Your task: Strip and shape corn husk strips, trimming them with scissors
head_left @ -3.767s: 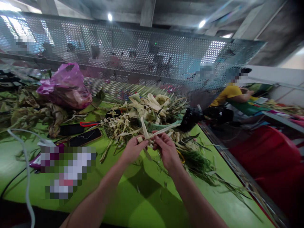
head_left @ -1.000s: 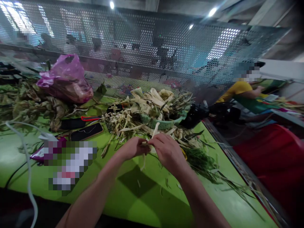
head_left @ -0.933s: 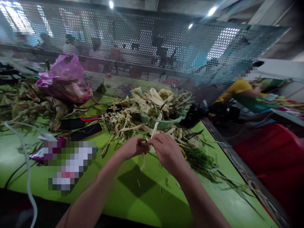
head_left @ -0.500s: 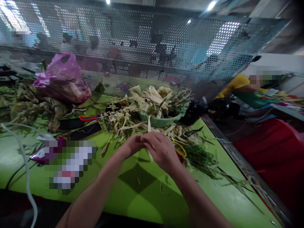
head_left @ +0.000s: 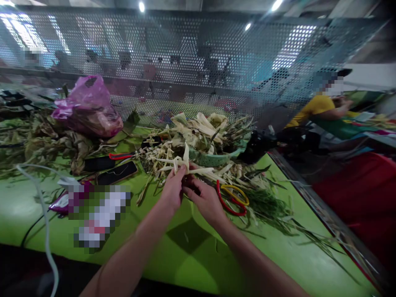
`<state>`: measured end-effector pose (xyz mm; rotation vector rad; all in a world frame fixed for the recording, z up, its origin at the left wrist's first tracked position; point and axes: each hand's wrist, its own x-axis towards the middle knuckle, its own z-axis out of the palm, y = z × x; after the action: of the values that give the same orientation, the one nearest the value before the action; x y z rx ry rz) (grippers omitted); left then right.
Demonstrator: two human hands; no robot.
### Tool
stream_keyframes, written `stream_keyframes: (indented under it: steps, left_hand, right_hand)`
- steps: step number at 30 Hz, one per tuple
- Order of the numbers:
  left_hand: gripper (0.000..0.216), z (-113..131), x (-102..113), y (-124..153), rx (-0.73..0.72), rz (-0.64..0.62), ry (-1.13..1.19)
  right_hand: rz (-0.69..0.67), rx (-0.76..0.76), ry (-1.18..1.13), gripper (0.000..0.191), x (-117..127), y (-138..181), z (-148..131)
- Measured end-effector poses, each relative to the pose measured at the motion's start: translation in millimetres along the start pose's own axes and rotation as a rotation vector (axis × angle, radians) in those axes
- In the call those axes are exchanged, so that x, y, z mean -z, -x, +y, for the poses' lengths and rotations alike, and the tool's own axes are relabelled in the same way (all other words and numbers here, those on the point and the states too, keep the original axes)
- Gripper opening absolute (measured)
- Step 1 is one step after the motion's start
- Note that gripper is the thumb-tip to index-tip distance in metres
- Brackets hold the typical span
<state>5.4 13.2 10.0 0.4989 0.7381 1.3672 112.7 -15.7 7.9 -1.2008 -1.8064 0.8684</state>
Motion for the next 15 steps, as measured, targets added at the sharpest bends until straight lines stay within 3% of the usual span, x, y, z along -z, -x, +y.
stream_keyframes:
  steps: [8,12,15]
  left_hand:
    - [0.037,-9.5,-5.8,2.7,-0.048,0.010,-0.037]
    - [0.033,-3.7,-2.9,-0.1,-0.097,0.055,-0.134]
    - [0.032,4.9,1.2,-3.8,-0.158,0.117,-0.174]
  right_hand:
    - [0.029,-0.123,-0.252,0.018,-10.4,-4.8,10.4]
    - [-0.027,-0.141,-0.110,0.013,-6.1,-4.5,11.9]
    - [-0.160,-0.119,0.083,0.008,1.4,-2.3,9.2]
